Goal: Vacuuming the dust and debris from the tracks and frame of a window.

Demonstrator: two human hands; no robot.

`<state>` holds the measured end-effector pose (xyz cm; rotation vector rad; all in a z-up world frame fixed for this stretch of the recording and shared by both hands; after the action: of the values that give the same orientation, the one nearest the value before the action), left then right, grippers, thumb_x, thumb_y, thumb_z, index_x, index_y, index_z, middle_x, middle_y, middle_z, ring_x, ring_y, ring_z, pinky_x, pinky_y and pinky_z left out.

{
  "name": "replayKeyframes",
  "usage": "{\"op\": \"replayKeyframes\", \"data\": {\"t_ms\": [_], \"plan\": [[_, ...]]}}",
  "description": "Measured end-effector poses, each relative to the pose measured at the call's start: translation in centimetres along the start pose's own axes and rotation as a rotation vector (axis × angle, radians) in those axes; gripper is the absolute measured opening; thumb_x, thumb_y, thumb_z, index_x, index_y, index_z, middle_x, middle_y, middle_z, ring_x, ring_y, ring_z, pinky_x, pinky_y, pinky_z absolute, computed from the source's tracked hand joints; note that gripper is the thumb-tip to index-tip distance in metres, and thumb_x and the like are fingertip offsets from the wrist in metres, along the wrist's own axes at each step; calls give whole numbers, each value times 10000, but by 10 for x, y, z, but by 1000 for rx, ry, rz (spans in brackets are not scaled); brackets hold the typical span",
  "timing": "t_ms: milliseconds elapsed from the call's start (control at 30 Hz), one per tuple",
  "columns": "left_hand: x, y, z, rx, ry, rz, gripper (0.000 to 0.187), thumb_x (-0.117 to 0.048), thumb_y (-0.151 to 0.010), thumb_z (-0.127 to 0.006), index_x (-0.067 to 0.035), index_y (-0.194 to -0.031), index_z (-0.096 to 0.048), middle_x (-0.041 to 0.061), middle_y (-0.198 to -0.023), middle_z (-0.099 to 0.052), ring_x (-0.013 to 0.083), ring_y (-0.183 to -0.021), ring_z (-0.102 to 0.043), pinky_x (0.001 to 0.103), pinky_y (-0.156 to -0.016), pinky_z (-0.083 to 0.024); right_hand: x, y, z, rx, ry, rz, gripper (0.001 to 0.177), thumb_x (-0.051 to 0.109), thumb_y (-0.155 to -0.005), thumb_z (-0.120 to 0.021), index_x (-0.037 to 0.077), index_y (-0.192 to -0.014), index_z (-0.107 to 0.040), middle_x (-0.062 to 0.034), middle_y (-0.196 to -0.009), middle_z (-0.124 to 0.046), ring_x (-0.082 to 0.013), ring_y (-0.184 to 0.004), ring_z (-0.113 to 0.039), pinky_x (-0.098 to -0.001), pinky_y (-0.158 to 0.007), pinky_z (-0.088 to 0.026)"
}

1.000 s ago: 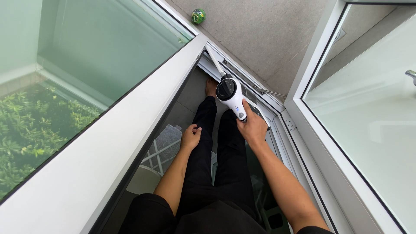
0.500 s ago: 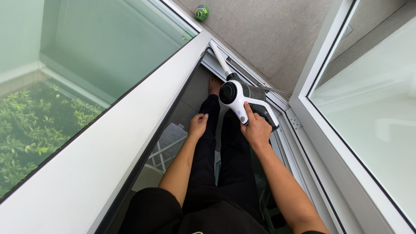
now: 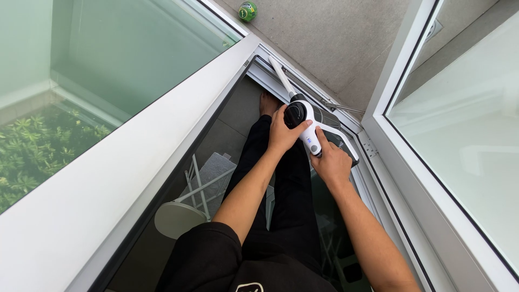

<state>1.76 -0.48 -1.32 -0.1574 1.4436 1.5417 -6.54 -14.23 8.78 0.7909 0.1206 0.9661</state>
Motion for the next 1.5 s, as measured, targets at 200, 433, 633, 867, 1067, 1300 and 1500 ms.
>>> {"op": "replayKeyframes", "data": {"t_ms": [200, 433, 633, 867, 1067, 1300, 1500], "plan": [[2, -33, -4, -148, -20, -45, 987, -481, -707, -910, 78, -1412, -504, 256, -1394, -551, 363, -1286, -577, 422, -1087, -476, -10, -50, 30, -53, 27, 174, 731, 336, -768, -778, 366, -1469, -573, -101, -836, -747, -358, -720, -712, -477, -634, -562], [-39, -66, -29, -225, 353, -4, 868, -483, -699, -876, 74, -1287, -563, 200, -1263, -623, 272, -1161, -621, 371, -953, -546, -31, -126, 100, -20, 160, 361, 714, 369, -738, -814, 403, -1429, -634, -114, -824, -728, -365, -755, -712, -490, -678, -566], [-72, -79, -32, -323, 322, 37, 838, -487, -749, -841, 73, -1314, -580, 201, -1291, -597, 301, -1193, -603, 369, -1036, -481, -22, -161, 127, -35, 330, 454, 612, 378, -810, -800, 411, -1407, -669, -46, -750, -713, -293, -720, -703, -427, -640, -551], [-45, -70, -28, -277, 328, 75, 1023, -490, -793, -837, 77, -1509, -377, 240, -1456, -420, 341, -1368, -448, 414, -1149, -388, 0, -130, 112, -17, 258, 465, 674, 334, -779, -802, 380, -1433, -645, -18, -815, -744, -294, -716, -707, -430, -608, -541], [-22, -43, -20, -366, 110, -31, 1019, -467, -741, -892, 82, -1460, -423, 273, -1468, -467, 385, -1387, -464, 457, -1170, -379, 11, -61, 46, -70, -34, 156, 758, 276, -747, -819, 330, -1471, -597, -119, -808, -734, -354, -740, -710, -472, -667, -557], [-23, -7, -2, -195, 11, -50, 950, -412, -737, -902, 39, -1433, -440, 247, -1413, -519, 361, -1330, -519, 450, -1124, -424, 7, -16, 8, -72, -206, -45, 755, 220, -753, -782, 308, -1475, -580, -75, -850, -761, -302, -698, -722, -428, -605, -562], [-31, -13, 1, -232, 87, -65, 882, -399, -754, -897, 27, -1397, -468, 224, -1349, -580, 328, -1257, -592, 422, -1075, -486, 15, -29, 29, -73, -96, 21, 730, 266, -765, -800, 310, -1464, -593, -57, -853, -755, -298, -697, -720, -435, -584, -553]]}}
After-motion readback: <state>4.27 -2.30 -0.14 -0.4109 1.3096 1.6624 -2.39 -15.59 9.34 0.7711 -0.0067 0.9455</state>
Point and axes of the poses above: each hand's wrist, its own y-axis away from the middle knuckle, its own z-axis out of the back of the hand, x = y × z, the point moved 2 cm from there along -y, towards the middle knuckle
